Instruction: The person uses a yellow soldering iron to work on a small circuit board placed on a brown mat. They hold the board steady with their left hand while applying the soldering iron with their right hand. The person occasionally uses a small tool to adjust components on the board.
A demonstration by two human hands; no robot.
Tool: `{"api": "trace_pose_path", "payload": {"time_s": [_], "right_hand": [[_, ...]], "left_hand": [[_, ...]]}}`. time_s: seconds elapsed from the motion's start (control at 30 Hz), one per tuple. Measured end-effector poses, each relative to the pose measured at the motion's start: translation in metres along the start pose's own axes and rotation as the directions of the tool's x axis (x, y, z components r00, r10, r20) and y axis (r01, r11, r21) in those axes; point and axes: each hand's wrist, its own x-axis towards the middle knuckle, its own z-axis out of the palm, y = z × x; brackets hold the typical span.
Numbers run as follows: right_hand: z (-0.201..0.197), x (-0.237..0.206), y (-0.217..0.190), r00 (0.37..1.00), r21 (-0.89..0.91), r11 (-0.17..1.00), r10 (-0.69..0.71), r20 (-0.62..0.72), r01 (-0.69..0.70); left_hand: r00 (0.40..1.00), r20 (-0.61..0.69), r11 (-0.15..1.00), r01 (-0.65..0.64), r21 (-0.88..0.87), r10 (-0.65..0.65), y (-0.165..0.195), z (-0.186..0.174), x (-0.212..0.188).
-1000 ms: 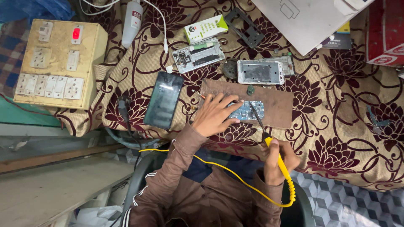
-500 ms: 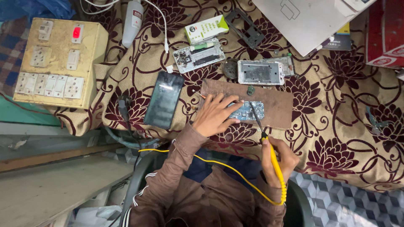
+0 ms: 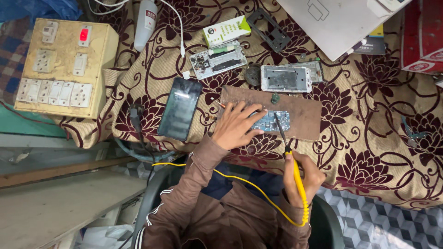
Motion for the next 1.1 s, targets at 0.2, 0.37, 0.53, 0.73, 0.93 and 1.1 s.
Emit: {"api": "trace_pose_path", "payload": {"time_s": [0.2,0.37,0.53,0.73,0.93,1.1], "right_hand": [[0.0056,0.0022,0.0074,0.999,-0.038,0.999,0.005,-0.043,-0.007],[0.0039,-0.0006,0.0069,0.999,-0.040,0.999,0.017,-0.034,-0.019],[0.0021,-0.0027,0.0038,0.998,-0.031,0.998,0.048,-0.029,-0.049],[0.0048,0.0007,0.0029,0.998,-0.036,0.999,0.032,-0.045,-0.033],[0.0012,0.0008,-0.0003,0.999,-0.009,0.999,0.033,-0.027,-0.033],[0.0036,-0.0006,-0.0004,0.998,0.021,0.998,0.059,-0.039,-0.058]], "left_hand": [[1.000,0.013,1.000,0.004,-0.008,-0.004,-0.0002,0.0003,0.0005],[0.999,-0.041,1.000,-0.015,-0.002,0.015,0.0006,0.0004,0.0002],[1.000,-0.003,1.000,-0.003,-0.002,0.003,-0.0005,0.0008,0.0005],[1.000,-0.011,1.000,-0.017,-0.006,0.017,-0.0018,0.0015,0.0001],[0.999,-0.032,1.000,-0.025,0.000,0.025,-0.0019,0.0000,0.0003],[0.999,-0.004,0.999,-0.033,0.001,0.033,-0.0023,-0.0007,0.0009]]}}
